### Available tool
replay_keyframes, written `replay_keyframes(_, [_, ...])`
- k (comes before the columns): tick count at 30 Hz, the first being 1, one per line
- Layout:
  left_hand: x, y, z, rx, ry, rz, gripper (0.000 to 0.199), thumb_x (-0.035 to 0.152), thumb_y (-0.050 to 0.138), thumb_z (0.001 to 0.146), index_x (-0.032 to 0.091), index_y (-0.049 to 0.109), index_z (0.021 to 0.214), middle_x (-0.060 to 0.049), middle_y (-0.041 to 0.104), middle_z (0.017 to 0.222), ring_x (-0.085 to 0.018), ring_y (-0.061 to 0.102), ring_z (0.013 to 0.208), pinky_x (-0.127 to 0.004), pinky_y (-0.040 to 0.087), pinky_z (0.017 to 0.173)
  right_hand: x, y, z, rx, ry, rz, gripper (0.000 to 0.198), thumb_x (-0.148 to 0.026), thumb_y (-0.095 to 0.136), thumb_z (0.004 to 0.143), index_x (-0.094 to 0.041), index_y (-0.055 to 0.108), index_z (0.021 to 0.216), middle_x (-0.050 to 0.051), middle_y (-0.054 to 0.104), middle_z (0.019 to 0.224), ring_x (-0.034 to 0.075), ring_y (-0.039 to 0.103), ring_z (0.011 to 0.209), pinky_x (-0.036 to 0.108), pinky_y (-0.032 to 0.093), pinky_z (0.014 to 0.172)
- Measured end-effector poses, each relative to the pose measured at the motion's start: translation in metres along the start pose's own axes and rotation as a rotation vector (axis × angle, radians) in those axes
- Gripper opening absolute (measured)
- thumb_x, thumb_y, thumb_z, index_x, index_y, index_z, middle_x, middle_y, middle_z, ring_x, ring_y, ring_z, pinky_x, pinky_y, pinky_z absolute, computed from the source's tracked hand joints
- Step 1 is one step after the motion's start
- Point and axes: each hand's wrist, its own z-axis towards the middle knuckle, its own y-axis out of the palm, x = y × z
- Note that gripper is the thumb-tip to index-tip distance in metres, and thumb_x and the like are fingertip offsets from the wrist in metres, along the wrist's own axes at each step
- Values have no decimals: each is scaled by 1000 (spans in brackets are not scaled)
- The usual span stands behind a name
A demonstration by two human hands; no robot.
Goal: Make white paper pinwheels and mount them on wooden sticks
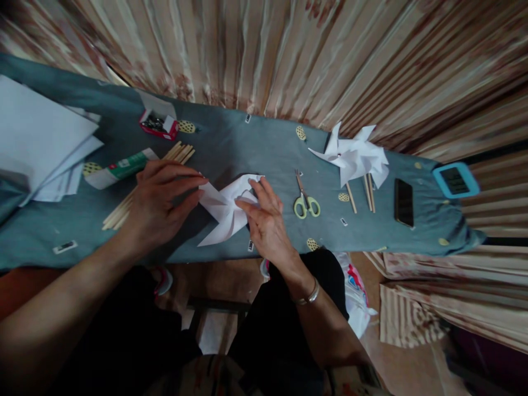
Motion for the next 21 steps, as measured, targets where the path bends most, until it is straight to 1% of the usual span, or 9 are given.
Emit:
replay_keyframes(2, [0,0,0,-7,-3,7,21,30,55,97,21,72,103,-6,73,109,-27,56,109,-47,43,93,0,1,-1,13,-5,-39,37,-18,40,99,-28,68,121,4,44,156,28,26,153,59,35,116])
replay_keyframes(4, [-1,0,-1,-14,-2,9,20,30,55,97,22,72,103,-4,73,109,-26,56,109,-46,43,94,-1,5,-2,18,-15,-80,39,-16,40,98,-30,67,121,2,43,156,29,27,152,58,36,115])
replay_keyframes(7, [-1,1,-1,-4,11,9,19,31,55,97,24,72,102,-4,73,109,-26,58,109,-46,44,93,-3,11,-3,21,-24,-129,38,-16,41,98,-33,67,121,0,43,156,31,28,152,58,36,114])
replay_keyframes(11, [-1,2,-1,-7,12,6,22,32,54,97,22,73,102,-6,73,107,-27,58,108,-47,45,93,-7,15,0,9,-24,-158,36,-17,40,99,-32,67,118,1,45,154,32,27,151,58,35,114])
replay_keyframes(16, [0,1,-1,1,-4,-13,22,32,53,97,26,73,100,-5,73,107,-27,58,108,-51,44,94,-7,17,0,30,-36,-165,35,-18,40,100,-31,68,117,4,47,152,32,28,152,55,35,114])
replay_keyframes(21, [1,-1,-1,13,12,-11,22,32,54,96,23,74,100,-5,73,107,-27,58,108,-48,44,93,-7,20,-1,40,-62,-160,35,-18,42,98,-32,65,122,4,47,153,32,26,152,56,36,113])
